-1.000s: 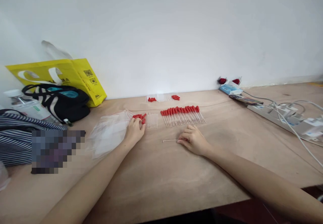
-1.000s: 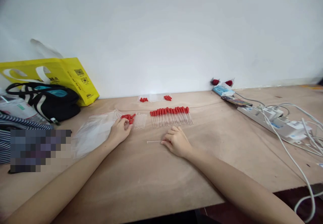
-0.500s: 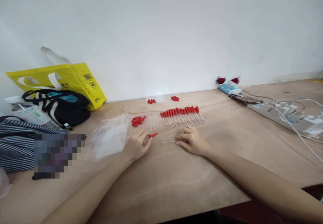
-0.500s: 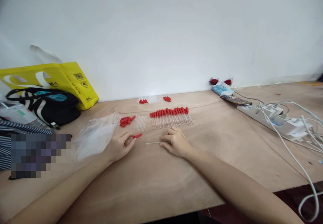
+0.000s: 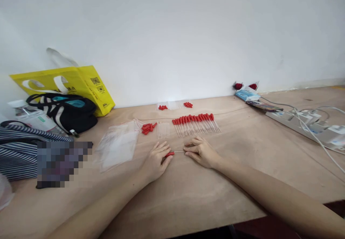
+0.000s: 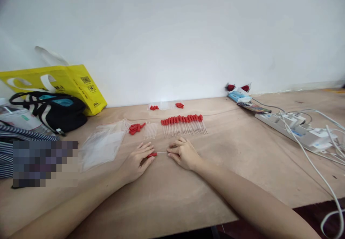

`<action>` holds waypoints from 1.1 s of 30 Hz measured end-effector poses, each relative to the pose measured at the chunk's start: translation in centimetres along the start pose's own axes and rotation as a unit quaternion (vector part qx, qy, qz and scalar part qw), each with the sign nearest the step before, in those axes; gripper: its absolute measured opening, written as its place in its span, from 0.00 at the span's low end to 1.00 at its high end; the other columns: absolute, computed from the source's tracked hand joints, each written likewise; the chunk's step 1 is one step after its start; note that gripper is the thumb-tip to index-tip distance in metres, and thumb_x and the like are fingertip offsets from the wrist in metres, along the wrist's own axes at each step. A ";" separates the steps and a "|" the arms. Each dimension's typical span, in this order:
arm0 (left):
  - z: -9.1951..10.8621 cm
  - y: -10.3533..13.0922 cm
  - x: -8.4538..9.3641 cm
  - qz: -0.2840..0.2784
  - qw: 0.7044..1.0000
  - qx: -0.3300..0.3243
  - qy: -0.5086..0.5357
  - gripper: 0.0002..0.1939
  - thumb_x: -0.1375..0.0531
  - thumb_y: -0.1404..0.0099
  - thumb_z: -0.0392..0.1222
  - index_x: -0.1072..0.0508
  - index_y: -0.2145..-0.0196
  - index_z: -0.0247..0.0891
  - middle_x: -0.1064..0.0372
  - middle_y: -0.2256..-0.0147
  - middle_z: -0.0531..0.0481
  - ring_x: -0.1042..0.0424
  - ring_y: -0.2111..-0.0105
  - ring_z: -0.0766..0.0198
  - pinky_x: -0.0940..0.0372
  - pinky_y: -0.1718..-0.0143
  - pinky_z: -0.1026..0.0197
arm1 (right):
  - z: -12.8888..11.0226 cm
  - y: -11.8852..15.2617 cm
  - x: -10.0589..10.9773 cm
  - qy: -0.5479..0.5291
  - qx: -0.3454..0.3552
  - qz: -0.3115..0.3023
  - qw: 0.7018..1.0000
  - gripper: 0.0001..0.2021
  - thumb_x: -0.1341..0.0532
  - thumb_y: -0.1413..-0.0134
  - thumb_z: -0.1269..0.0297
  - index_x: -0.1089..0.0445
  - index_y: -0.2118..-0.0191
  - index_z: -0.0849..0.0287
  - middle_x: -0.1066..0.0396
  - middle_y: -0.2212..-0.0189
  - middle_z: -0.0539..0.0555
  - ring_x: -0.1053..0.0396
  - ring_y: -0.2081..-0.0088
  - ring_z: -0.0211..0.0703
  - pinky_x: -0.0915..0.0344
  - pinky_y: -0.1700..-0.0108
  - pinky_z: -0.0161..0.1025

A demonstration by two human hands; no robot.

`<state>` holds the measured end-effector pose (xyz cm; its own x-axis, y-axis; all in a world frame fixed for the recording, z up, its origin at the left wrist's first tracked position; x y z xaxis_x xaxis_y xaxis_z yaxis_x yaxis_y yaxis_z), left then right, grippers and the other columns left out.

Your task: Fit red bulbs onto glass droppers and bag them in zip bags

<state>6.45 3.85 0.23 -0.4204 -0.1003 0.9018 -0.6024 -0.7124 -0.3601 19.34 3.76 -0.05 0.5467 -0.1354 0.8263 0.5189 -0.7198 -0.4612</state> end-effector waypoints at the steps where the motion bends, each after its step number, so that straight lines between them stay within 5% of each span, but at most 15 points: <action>1: 0.0 -0.1 -0.3 -0.005 1.000 0.000 0.005 0.15 0.50 0.38 0.40 0.29 0.57 0.37 0.31 0.55 0.44 0.37 0.49 0.53 0.46 0.47 0.41 | 0.0 0.0 0.0 -0.001 0.001 0.004 1.000 0.10 0.44 0.46 0.61 0.27 0.61 0.52 0.30 0.62 0.54 0.38 0.60 0.41 0.41 0.59 0.40; 11: 0.6 0.0 0.1 0.044 0.999 -0.026 0.011 0.14 0.52 0.35 0.38 0.28 0.60 0.38 0.29 0.57 0.45 0.36 0.50 0.56 0.42 0.48 0.44 | -1.4 0.4 0.9 0.012 0.010 0.045 0.999 0.09 0.45 0.45 0.65 0.27 0.66 0.56 0.32 0.60 0.56 0.38 0.59 0.43 0.42 0.59 0.41; 20: 0.6 0.1 1.1 0.083 0.996 -0.017 0.005 0.11 0.50 0.36 0.39 0.28 0.63 0.38 0.26 0.64 0.48 0.30 0.58 0.57 0.40 0.51 0.47 | -0.9 0.5 1.0 0.017 -0.078 0.044 0.996 0.09 0.50 0.43 0.67 0.34 0.68 0.58 0.29 0.71 0.53 0.38 0.65 0.41 0.53 0.53 0.46; 33: 0.7 0.3 2.4 0.154 0.987 -0.031 0.038 0.08 0.49 0.36 0.39 0.30 0.66 0.39 0.27 0.68 0.50 0.28 0.66 0.62 0.40 0.53 0.49 | -3.1 1.0 1.3 -0.042 0.034 0.086 0.995 0.09 0.45 0.45 0.65 0.30 0.60 0.55 0.27 0.73 0.50 0.36 0.61 0.41 0.56 0.51 0.47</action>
<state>5.69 2.91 2.42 -0.6380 -0.2526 0.7274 -0.4768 -0.6122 -0.6308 18.52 0.73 1.58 0.6828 -0.1927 0.7047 0.4544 -0.6432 -0.6162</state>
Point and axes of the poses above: each hand's wrist, its own y-axis away from the middle knuckle, its own x-axis out of the back of the hand, z = x × y, the point moved 9 cm from there along -y, towards the middle knuckle
